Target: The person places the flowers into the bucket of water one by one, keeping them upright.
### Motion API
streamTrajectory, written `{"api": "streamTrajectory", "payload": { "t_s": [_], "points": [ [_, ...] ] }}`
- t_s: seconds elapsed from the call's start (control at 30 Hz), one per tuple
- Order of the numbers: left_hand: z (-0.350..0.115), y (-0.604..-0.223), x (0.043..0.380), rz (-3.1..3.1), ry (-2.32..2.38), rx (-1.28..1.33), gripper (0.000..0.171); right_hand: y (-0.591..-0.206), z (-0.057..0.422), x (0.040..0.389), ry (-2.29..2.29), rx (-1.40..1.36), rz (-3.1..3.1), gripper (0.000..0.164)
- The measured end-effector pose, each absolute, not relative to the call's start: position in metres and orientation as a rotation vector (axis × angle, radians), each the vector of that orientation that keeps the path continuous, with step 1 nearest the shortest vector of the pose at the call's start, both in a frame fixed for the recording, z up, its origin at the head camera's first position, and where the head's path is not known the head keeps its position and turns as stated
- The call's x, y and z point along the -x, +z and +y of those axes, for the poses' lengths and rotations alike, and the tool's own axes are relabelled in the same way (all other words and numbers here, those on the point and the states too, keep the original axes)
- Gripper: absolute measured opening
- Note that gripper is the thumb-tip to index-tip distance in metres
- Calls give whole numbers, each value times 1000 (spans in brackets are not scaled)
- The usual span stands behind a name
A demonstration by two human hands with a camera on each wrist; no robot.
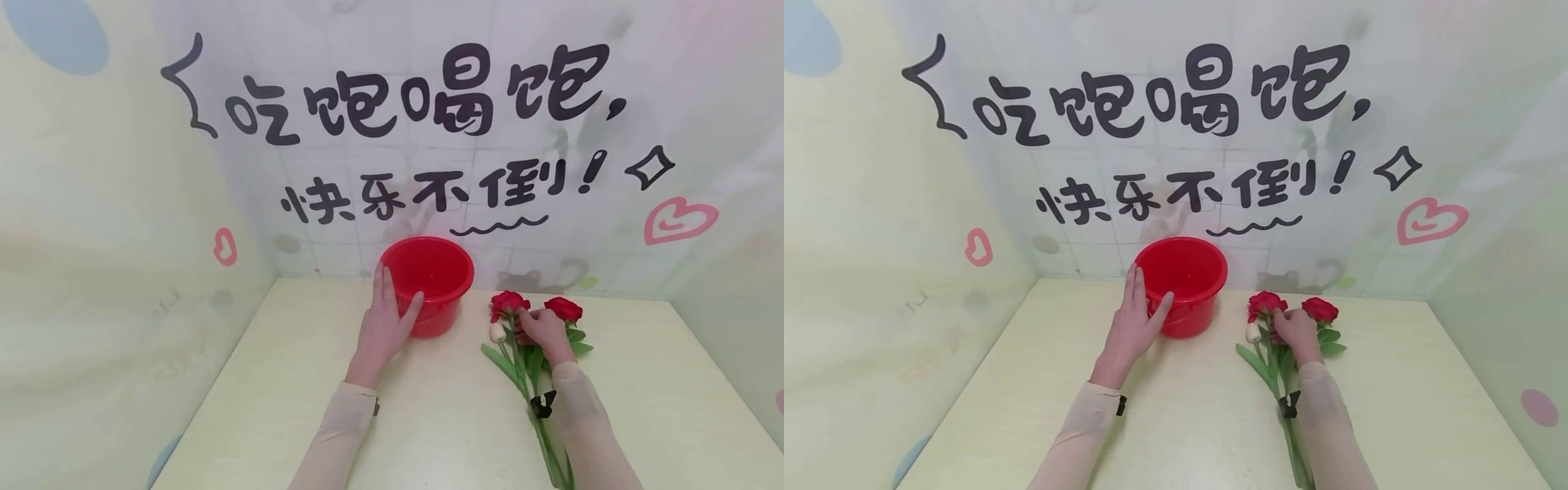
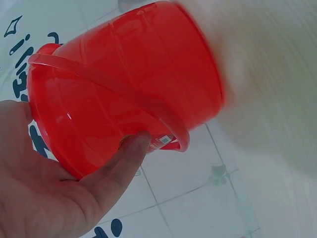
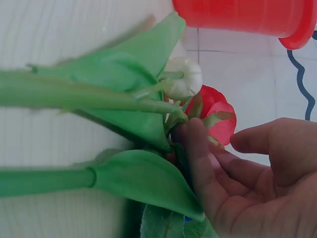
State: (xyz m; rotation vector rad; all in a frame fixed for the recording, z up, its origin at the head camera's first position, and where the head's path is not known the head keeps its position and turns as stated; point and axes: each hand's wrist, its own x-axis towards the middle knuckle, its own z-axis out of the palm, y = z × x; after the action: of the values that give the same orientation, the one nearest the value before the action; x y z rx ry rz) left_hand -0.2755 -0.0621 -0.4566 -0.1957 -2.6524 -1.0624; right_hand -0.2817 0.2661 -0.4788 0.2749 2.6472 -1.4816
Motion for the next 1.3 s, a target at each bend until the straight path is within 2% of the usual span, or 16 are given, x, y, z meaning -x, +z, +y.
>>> {"api": "streamTrajectory", "payload": {
  "t_s": [0.33,0.47,0.83,0.97,1.13,1.3],
  "points": [
    [-61,-449,278,-2644,-1029,202,105,-476,272,291,-1804,-298,2278,54],
    [-61,-447,279,-2643,-1030,193,106,-475,277,296,-1840,-264,2193,49],
    [-63,-448,279,-2638,-1037,176,106,-482,284,301,-1850,-214,2094,48],
    [-65,-451,276,-2649,-1053,165,107,-488,289,297,-1949,-213,2001,41],
    [-64,-457,273,-2666,-1065,180,108,-496,297,288,-2059,-300,1872,21],
    [-63,-459,273,-2659,-1047,184,108,-499,301,284,-2091,-242,1788,21]
  ]
}}
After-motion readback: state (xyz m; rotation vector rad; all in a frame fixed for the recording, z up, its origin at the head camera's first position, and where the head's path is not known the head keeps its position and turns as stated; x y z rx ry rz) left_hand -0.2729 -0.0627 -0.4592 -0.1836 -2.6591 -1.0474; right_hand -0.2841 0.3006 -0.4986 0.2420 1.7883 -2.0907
